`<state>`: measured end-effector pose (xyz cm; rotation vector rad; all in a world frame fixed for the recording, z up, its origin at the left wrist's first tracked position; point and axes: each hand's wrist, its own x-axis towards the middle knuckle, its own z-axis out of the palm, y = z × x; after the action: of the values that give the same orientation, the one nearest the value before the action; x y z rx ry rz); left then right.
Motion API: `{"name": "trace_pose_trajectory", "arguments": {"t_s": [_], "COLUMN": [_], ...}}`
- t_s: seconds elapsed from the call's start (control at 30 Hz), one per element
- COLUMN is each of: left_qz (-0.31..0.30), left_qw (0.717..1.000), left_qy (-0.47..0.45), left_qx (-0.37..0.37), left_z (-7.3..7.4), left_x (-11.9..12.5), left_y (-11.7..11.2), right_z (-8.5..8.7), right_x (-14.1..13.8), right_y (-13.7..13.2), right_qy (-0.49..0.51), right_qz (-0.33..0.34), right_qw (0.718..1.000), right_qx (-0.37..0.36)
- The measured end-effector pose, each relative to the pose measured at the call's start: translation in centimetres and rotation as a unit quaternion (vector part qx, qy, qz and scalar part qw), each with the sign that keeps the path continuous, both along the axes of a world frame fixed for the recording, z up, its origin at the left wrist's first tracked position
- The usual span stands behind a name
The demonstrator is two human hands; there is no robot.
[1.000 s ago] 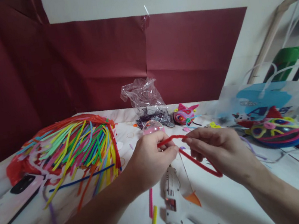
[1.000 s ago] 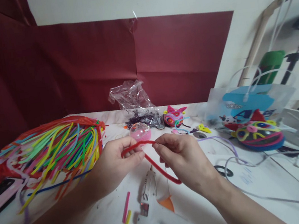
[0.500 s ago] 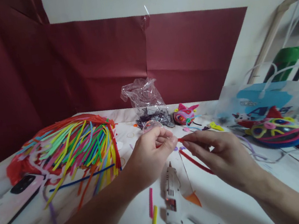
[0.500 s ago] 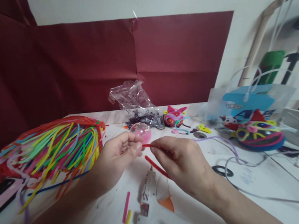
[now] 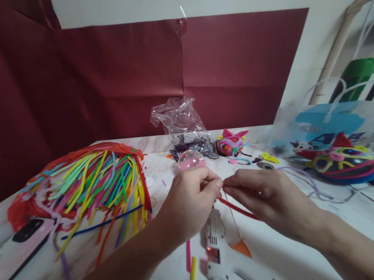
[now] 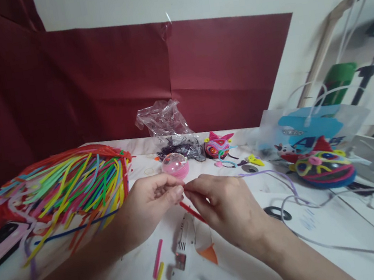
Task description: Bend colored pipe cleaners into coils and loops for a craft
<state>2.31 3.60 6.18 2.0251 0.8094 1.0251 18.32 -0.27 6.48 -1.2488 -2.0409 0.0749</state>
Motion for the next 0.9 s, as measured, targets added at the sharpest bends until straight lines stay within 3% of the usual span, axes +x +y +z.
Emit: {"name": "trace_pose_trajectory", "arguments": {"t_s": [0.1,0.27,0.37,0.57,0.73,0.9], "left_qz": [0.012,0.113,0.132,0.077,0.006,-0.045], "left_qw": [0.999,0.978,0.971,0.986,0.992,0.98], "left_qy": [-0.031,-0.168,-0.199,-0.149,-0.09,-0.087], "left_qx": [-0.025,-0.042,-0.032,-0.017,-0.085,-0.171], "left_z": [-0.1,0.9,1.1,0.2,0.3,1.0], "left_x": [0.1,0.1,0.1,0.2,0.1,0.1], "left_y": [0.4,0.6,0.5,0.4,0.3,0.3], "right_z": [0.4,1.4,1.9,1.5,1.3,1.2], "right_x": [0.0,1.2,2.0,2.3,2.3,2.6], "right_y": [-0.1,0.4,0.7,1.0,1.1,0.9], "right_qy": [0.053,0.269,0.29,0.318,0.324,0.338], "right_qz": [0.027,-0.007,0.0,0.011,0.068,0.121], "right_qw": [0.996,0.956,0.944,0.934,0.921,0.896], "right_qx": [-0.062,-0.113,-0.16,-0.163,-0.204,-0.26]}}
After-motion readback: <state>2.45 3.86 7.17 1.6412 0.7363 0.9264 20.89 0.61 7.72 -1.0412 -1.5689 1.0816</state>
